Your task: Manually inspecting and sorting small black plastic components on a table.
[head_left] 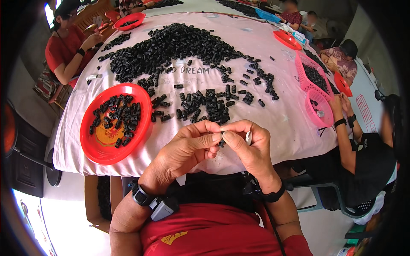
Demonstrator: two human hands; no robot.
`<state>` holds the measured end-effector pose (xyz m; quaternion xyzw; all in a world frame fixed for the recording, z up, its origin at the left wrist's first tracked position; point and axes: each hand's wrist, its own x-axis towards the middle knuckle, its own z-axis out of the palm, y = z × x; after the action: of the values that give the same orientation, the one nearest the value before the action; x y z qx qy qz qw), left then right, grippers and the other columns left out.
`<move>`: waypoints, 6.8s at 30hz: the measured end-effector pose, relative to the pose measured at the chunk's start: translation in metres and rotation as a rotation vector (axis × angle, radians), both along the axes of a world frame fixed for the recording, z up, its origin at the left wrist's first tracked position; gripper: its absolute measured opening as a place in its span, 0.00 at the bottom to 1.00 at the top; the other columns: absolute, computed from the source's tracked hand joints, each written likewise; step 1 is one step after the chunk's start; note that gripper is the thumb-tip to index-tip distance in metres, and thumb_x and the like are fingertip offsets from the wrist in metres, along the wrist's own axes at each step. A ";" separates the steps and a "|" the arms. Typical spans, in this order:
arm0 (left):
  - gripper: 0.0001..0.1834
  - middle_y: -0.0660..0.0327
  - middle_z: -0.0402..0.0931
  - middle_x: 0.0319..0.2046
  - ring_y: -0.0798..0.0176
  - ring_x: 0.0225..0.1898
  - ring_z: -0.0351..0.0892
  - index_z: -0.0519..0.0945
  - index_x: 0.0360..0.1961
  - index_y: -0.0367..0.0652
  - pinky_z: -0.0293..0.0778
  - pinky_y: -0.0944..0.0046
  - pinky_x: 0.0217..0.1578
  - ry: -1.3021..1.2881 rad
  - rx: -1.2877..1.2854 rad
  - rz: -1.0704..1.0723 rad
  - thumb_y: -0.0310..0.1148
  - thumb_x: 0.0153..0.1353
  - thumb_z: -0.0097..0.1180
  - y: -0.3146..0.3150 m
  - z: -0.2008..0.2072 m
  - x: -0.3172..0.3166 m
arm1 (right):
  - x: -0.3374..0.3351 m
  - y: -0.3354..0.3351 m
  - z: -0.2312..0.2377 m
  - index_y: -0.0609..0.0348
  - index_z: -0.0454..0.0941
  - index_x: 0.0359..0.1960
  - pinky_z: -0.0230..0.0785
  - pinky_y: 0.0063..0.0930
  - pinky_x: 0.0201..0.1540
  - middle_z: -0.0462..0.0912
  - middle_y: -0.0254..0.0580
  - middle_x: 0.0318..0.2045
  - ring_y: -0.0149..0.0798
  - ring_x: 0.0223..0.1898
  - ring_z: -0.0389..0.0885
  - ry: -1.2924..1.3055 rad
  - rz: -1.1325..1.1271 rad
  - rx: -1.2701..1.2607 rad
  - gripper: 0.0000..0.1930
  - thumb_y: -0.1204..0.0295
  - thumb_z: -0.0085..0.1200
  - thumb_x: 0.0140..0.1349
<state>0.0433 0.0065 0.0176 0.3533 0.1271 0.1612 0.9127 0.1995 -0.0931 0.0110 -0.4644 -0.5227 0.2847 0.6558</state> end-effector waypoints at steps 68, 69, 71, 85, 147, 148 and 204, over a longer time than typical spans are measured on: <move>0.15 0.61 0.79 0.44 0.71 0.40 0.79 0.77 0.52 0.37 0.76 0.69 0.45 -0.053 0.086 -0.049 0.28 0.65 0.55 0.003 -0.004 0.000 | 0.005 -0.006 0.009 0.56 0.74 0.24 0.66 0.31 0.17 0.76 0.38 0.14 0.40 0.15 0.78 -0.825 -0.321 -0.051 0.28 0.42 0.65 0.47; 0.15 0.61 0.79 0.44 0.71 0.40 0.79 0.77 0.52 0.37 0.76 0.69 0.45 -0.053 0.086 -0.048 0.28 0.65 0.55 0.003 -0.004 0.000 | 0.005 -0.006 0.009 0.56 0.74 0.24 0.66 0.31 0.17 0.76 0.38 0.14 0.40 0.15 0.78 -0.830 -0.318 -0.056 0.28 0.42 0.65 0.47; 0.15 0.61 0.79 0.44 0.71 0.40 0.79 0.77 0.52 0.37 0.76 0.69 0.45 -0.054 0.112 -0.039 0.28 0.65 0.55 0.003 -0.004 0.001 | 0.005 -0.006 0.009 0.56 0.74 0.24 0.66 0.31 0.17 0.76 0.38 0.14 0.40 0.15 0.78 -0.836 -0.313 -0.061 0.28 0.42 0.65 0.47; 0.15 0.60 0.80 0.42 0.69 0.39 0.79 0.76 0.52 0.35 0.76 0.69 0.44 -0.058 0.108 -0.047 0.28 0.65 0.55 0.002 -0.005 0.000 | 0.005 -0.006 0.005 0.57 0.74 0.22 0.67 0.31 0.17 0.75 0.38 0.13 0.39 0.15 0.78 -0.782 -0.264 -0.107 0.27 0.43 0.65 0.49; 0.14 0.68 0.77 0.34 0.77 0.30 0.71 0.77 0.50 0.38 0.69 0.75 0.36 -0.054 0.217 0.021 0.33 0.68 0.53 -0.002 0.003 0.001 | 0.002 -0.006 0.009 0.59 0.76 0.29 0.66 0.28 0.18 0.77 0.40 0.15 0.36 0.16 0.77 -0.602 -0.237 -0.071 0.24 0.49 0.69 0.49; 0.14 0.68 0.77 0.34 0.77 0.30 0.71 0.77 0.50 0.38 0.69 0.75 0.36 -0.054 0.217 0.021 0.33 0.68 0.53 -0.002 0.000 0.001 | 0.002 -0.006 0.008 0.59 0.76 0.29 0.67 0.29 0.19 0.77 0.41 0.16 0.38 0.16 0.78 -0.610 -0.244 -0.058 0.25 0.48 0.68 0.49; 0.14 0.70 0.76 0.32 0.79 0.30 0.68 0.78 0.50 0.38 0.66 0.77 0.33 -0.023 0.270 -0.008 0.34 0.67 0.54 0.002 -0.011 0.002 | 0.006 -0.007 0.009 0.57 0.77 0.25 0.67 0.30 0.17 0.76 0.37 0.13 0.38 0.15 0.79 -0.892 -0.349 -0.093 0.28 0.41 0.64 0.49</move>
<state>0.0455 0.0083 0.0069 0.4715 0.0922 0.1775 0.8589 0.2055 -0.0997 0.0196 -0.6510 -0.6539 -0.0337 0.3840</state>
